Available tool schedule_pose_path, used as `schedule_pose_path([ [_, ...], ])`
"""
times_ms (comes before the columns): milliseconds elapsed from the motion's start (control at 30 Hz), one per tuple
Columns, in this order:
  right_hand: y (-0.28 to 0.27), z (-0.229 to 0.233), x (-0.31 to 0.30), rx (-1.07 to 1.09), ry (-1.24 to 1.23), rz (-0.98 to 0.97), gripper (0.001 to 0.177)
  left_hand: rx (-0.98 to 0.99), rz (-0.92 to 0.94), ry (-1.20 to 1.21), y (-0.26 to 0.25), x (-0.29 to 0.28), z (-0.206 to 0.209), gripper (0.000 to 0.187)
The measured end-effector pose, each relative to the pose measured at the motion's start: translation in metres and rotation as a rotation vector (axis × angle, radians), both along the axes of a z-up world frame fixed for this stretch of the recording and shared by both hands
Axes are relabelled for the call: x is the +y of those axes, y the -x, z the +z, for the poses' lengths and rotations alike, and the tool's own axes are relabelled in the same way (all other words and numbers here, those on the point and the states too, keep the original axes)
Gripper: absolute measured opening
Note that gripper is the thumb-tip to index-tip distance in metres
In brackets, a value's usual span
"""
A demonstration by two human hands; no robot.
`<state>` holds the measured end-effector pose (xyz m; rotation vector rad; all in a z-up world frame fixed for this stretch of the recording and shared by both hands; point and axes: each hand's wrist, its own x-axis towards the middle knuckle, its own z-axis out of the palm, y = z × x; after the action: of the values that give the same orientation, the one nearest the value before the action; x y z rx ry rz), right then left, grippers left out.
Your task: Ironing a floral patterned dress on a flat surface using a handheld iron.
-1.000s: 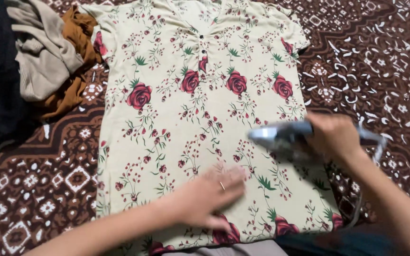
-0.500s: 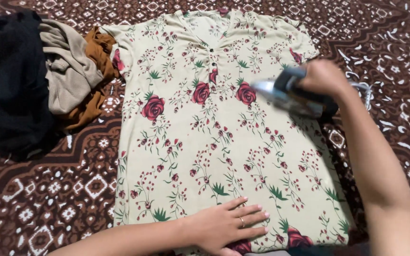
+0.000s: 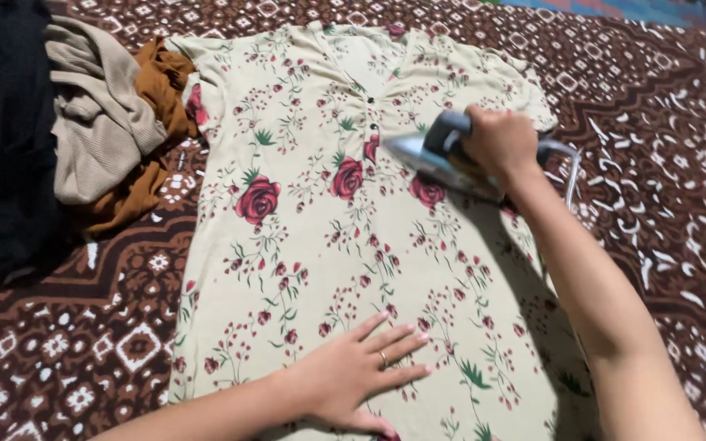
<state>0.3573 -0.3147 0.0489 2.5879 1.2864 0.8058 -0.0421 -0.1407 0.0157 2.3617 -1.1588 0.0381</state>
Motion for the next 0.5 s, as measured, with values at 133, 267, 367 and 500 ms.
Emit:
schedule_pose_path([
  [133,-0.106,-0.021,0.026,-0.214,-0.073,-0.221,0.013,0.043,-0.020,-0.024,-0.001,0.001,-0.015,0.086],
  [267,-0.165,-0.023,0.049,0.009,-0.077,-0.735,0.017,-0.338,0.069,-0.263,-0.001,0.002,-0.021,0.097],
  [367,-0.173,-0.014,0.051,0.167,-0.144,-0.812,0.020,-0.328,0.080,-0.281,0.000,0.002,-0.019,0.097],
  [500,-0.105,0.032,0.040,0.639,-0.103,-0.700,0.021,-0.112,0.035,-0.124,0.002,-0.001,-0.018,0.087],
])
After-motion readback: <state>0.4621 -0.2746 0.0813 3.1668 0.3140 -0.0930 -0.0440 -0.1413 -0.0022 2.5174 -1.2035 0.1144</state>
